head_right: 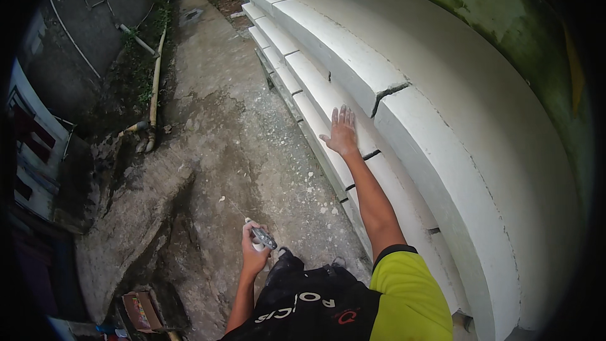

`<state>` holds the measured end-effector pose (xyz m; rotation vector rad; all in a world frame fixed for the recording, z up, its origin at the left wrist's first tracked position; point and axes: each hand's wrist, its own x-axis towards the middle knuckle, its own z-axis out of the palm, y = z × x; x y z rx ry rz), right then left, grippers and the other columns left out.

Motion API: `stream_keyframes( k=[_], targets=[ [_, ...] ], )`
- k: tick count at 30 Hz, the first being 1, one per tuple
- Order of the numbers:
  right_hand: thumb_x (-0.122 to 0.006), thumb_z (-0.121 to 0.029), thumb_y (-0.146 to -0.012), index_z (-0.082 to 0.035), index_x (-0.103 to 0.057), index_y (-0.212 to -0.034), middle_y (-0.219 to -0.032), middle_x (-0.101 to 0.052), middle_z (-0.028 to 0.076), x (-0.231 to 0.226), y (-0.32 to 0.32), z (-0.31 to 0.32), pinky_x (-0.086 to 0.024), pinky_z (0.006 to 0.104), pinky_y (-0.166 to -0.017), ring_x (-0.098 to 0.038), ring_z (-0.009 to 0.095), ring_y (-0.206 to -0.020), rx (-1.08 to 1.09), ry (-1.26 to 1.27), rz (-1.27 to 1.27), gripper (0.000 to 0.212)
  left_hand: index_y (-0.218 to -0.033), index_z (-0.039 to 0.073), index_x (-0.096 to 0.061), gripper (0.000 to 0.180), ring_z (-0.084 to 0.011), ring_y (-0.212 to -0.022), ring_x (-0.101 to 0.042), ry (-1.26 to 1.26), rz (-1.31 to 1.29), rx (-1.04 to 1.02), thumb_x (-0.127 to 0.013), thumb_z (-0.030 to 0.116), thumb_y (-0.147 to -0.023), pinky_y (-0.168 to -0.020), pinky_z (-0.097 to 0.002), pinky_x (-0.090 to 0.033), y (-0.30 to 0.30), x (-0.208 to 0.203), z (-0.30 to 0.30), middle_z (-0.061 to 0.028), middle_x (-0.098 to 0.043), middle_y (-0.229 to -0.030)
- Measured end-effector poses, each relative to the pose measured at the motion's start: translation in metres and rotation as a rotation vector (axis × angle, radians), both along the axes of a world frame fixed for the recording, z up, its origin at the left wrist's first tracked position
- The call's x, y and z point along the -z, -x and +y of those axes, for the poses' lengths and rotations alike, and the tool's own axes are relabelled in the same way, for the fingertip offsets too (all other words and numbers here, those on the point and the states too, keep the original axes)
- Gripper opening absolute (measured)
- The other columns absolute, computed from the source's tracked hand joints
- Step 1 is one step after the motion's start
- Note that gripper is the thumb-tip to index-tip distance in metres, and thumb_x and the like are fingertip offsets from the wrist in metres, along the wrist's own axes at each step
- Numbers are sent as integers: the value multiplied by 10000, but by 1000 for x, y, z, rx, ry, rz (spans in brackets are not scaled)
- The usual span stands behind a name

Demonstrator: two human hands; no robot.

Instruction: Applying putty/filler to a white tiered concrete wall using a scraper.

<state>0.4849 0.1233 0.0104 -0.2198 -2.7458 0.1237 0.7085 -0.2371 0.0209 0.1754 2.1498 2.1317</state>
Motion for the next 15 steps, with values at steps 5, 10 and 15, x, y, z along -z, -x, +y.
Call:
stream_keyframes(
  k=[5, 10, 15],
  targets=[
    [-601, -422, -968, -19, -489, -1462, -1582, -336, 262, -35, -41, -16, -169, 512, -1237, -252, 365, -1508, -92, 235, -93, 647, -1211, 120, -420, 623, -134, -920, -573, -11, -5, 5, -657, -155, -704, -812, -278, -497, 23, 10, -19, -64, -575, -1059],
    [-601, -472, -971, -59, -548, -1426, -1521, -450, 219, 1, -94, -28, -232, 534, -1210, -348, 373, -1458, -63, 52, -47, 616, -1205, 121, -424, 618, -129, -910, -578, 19, 51, 164, -657, -155, -703, -798, -268, -490, 56, 12, -13, -61, -579, -1055],
    [-536, -513, -1021, -65, -387, -1544, -1517, -459, 129, -18, -171, -110, -464, 439, -1061, -536, 274, -1301, -710, 1726, -648, 704, -1201, 80, -483, 544, -162, -941, -614, 234, 225, 377, -661, -130, -732, -832, -311, -502, 76, 14, 8, -84, -616, -1030]
  ],
)
